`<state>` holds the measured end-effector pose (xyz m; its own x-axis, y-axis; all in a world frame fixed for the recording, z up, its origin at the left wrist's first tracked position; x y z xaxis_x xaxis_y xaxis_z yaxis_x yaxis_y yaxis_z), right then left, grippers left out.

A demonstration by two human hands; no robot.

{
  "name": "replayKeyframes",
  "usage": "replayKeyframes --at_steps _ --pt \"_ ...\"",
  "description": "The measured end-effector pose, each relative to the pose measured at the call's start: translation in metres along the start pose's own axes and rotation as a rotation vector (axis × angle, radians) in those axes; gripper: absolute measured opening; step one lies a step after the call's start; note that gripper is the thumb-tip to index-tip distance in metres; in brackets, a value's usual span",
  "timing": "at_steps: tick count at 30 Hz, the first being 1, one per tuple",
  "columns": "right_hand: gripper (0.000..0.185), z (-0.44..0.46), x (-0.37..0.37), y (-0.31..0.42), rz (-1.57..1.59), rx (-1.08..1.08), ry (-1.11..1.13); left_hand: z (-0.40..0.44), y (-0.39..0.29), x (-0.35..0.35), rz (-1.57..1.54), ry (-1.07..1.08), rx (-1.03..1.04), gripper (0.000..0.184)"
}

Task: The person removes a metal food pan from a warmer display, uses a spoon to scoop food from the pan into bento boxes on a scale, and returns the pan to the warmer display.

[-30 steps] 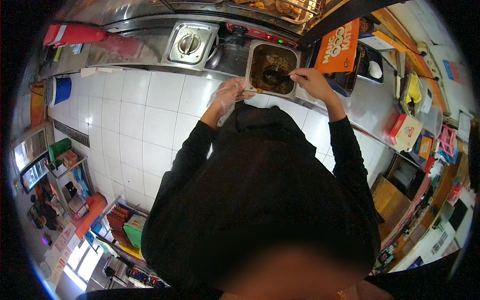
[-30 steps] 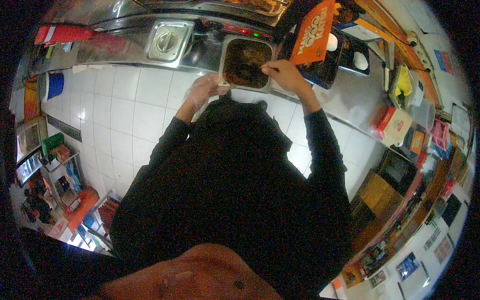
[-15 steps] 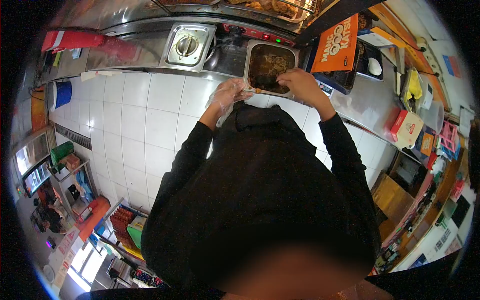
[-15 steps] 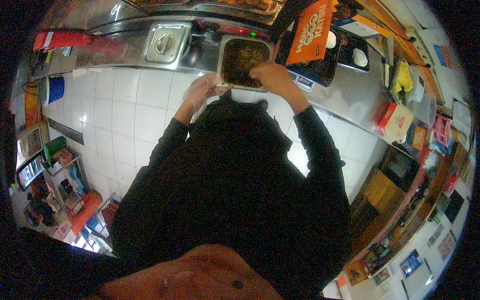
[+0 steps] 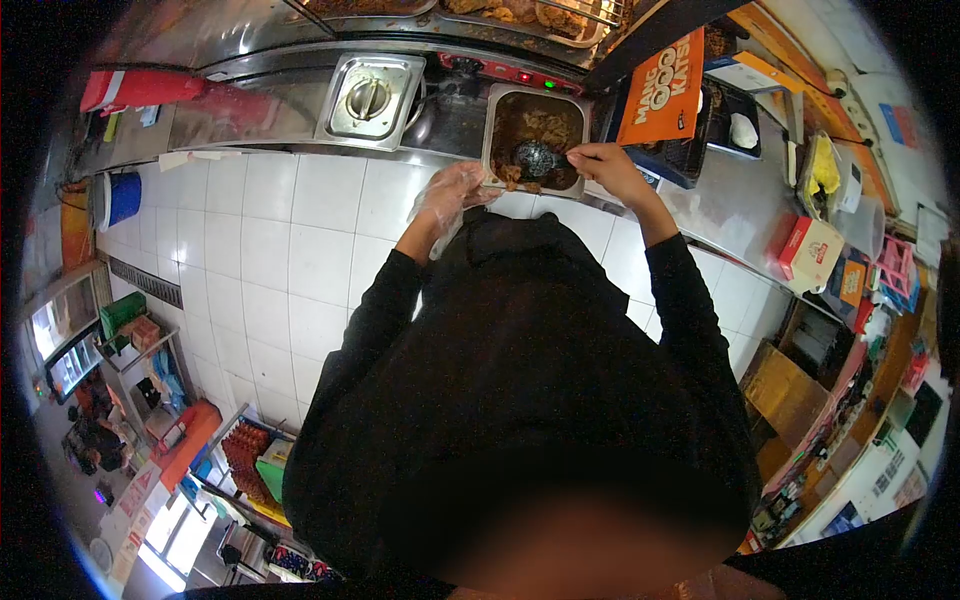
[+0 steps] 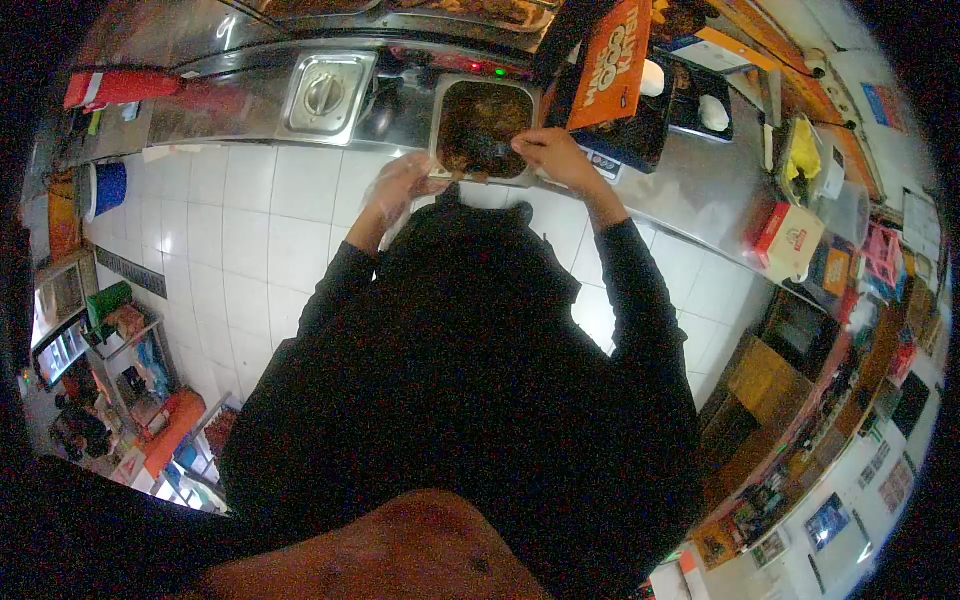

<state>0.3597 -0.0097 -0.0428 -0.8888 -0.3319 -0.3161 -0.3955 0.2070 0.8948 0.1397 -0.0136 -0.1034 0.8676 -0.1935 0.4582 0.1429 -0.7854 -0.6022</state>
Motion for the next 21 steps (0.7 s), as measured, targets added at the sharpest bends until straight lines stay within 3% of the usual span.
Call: replayKeyframes --at_steps 3,7,9,10,12,15,19,21 --pt "0.027 -0.003 -0.007 -0.017 0.123 0.111 -0.114 0.001 0.002 -0.002 0.022 0.008 0.018 0.027" --pt "0.027 -0.002 -0.009 -0.01 -0.017 0.039 -0.169 -0.002 -0.002 0.001 0.044 0.007 0.001 0.027" --pt "0.027 -0.002 -0.015 0.028 -0.42 -0.299 -0.334 -0.004 -0.003 0.002 0.056 0.002 0.002 0.026" --pt "0.027 -0.001 -0.011 0.033 -0.42 -0.297 -0.335 -0.003 -0.002 0.0 0.038 0.004 0.004 0.027" --pt "0.024 0.005 0.002 0.031 -0.555 -0.154 -0.28 -0.002 -0.002 0.001 0.02 0.009 0.005 0.027" --pt "0.022 0.011 0.034 0.046 -0.828 -0.29 -0.164 -0.004 -0.005 0.003 0.047 0.015 0.017 0.028" --pt "0.02 0.014 0.052 0.043 -0.817 -0.207 -0.005 -0.009 -0.008 0.005 0.063 0.001 0.033 0.029" --pt "0.022 0.015 0.036 0.037 -0.602 -0.107 0.022 -0.01 -0.009 0.005 0.049 -0.01 0.04 0.028"
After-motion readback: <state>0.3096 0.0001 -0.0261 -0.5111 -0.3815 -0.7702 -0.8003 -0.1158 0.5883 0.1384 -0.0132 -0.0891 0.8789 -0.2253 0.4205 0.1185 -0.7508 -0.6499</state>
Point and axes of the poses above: each hand's wrist, its own z-axis towards the middle knuckle, its own x-axis out of the palm, y = z × x, the point moved 10 cm from there along z, towards the middle knuckle, and after that the axes turned 8 degrees about -x, right-handed, at the moved point
